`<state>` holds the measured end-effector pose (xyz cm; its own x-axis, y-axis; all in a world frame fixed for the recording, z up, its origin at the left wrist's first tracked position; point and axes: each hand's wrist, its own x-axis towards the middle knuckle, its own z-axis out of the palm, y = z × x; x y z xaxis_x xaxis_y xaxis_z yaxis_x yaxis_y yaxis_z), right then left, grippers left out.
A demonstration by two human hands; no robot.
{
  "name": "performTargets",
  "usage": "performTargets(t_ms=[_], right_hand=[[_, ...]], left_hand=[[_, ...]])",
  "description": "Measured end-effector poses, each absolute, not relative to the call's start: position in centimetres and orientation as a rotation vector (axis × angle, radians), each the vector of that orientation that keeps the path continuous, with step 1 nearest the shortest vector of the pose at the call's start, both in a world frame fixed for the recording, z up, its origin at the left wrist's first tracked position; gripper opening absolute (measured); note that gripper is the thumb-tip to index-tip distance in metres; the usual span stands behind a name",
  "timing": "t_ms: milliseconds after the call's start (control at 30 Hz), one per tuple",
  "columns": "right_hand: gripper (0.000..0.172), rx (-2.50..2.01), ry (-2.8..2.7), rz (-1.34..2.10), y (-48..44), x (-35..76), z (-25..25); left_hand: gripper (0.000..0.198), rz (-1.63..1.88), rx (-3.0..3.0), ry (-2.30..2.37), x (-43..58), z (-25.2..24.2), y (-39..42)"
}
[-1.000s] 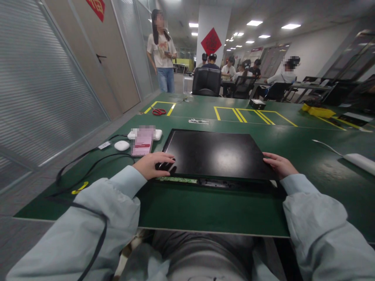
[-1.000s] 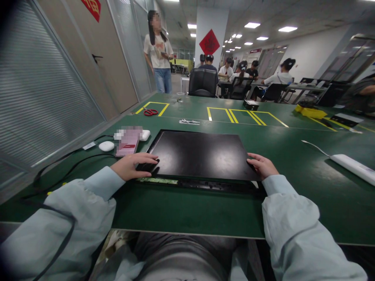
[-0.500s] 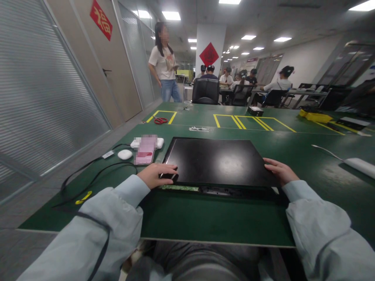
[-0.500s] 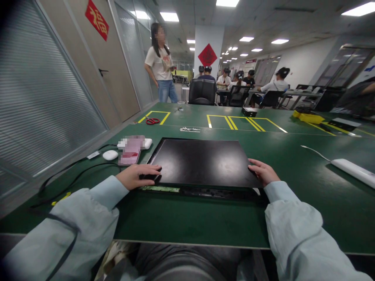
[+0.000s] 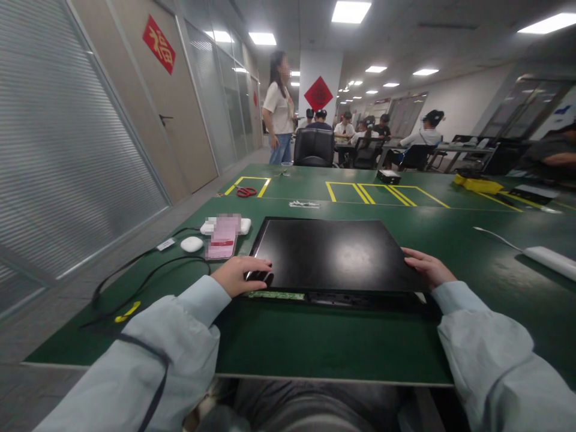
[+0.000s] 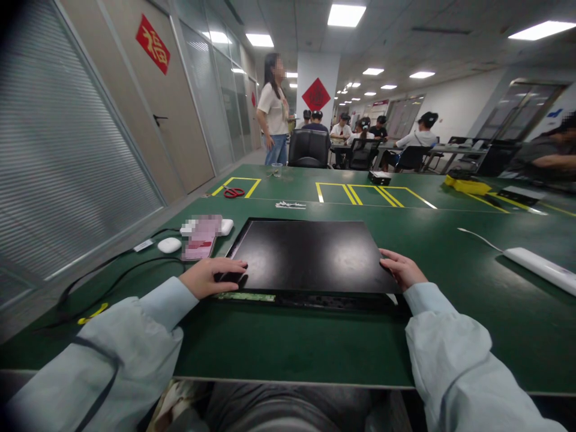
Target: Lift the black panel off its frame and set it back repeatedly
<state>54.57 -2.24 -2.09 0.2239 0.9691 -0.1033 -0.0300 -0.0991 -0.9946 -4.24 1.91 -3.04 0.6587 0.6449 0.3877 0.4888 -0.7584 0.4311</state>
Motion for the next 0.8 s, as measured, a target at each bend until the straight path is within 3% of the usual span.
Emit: performTargets(t_ms=[333, 800], right_hand=[[0.041, -1.451, -0.756, 1.117, -0.8, 54.5, -2.1], [0.041, -1.486, -1.007, 0.883, -0.3, 55.5, -3.6]], left_hand=[[0.056, 0.580, 2.546, 1.146, -4.2, -0.8, -0.4], [0.057, 0.538, 2.517, 1.174, -4.2, -1.1, -0.1]])
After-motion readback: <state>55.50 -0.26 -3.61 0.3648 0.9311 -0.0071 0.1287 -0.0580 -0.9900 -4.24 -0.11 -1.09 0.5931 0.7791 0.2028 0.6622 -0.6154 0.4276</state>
